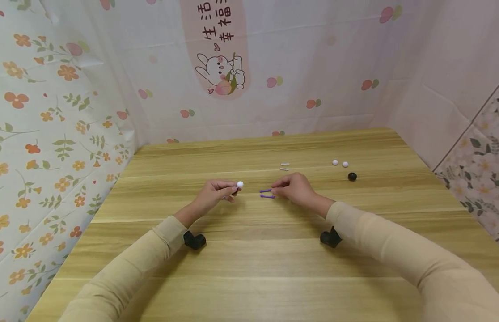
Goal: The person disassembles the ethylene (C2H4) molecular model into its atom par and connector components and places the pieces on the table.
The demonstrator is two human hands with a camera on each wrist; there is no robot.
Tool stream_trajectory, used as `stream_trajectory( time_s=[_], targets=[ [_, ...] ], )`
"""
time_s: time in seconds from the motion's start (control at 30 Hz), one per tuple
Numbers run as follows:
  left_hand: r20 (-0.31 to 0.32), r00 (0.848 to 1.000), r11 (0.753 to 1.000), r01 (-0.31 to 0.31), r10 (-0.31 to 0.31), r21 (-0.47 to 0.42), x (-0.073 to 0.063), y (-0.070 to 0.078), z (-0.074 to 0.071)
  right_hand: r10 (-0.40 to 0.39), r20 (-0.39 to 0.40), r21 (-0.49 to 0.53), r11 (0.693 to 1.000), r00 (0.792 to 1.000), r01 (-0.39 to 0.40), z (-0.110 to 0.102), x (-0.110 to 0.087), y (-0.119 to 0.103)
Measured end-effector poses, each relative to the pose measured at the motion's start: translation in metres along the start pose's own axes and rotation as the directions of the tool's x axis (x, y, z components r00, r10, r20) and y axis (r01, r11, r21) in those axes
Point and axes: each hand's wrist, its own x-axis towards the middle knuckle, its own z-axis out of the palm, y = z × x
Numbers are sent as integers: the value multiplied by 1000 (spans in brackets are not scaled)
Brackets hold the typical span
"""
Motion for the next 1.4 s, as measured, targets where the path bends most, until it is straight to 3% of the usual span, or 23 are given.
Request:
stream_trajectory(
  time_s=[0.43, 0.63, 0.93, 1.13, 1.4],
  targets=[
    [49, 998, 994, -46, 42, 101, 0, 3, 11, -120, 54, 231, 967, 991, 105, 18, -6, -20],
    [54, 998, 989, -25, 18, 143, 2, 2, 14, -146, 57, 282, 951, 988, 124, 22, -8, -25],
    [121, 992, 989, -50, 33, 139, 4, 0, 16, -171, 83, 298, 944, 982, 139, 25, -9, -28],
    [91, 996, 992, -14, 3, 125, 3, 0, 19, -192, 96, 307, 939, 977, 155, 25, -11, -28],
    [78, 997, 993, -34, 25, 117, 3, 1, 20, -195, 105, 266, 950, 975, 162, 27, -9, -29]
  ],
)
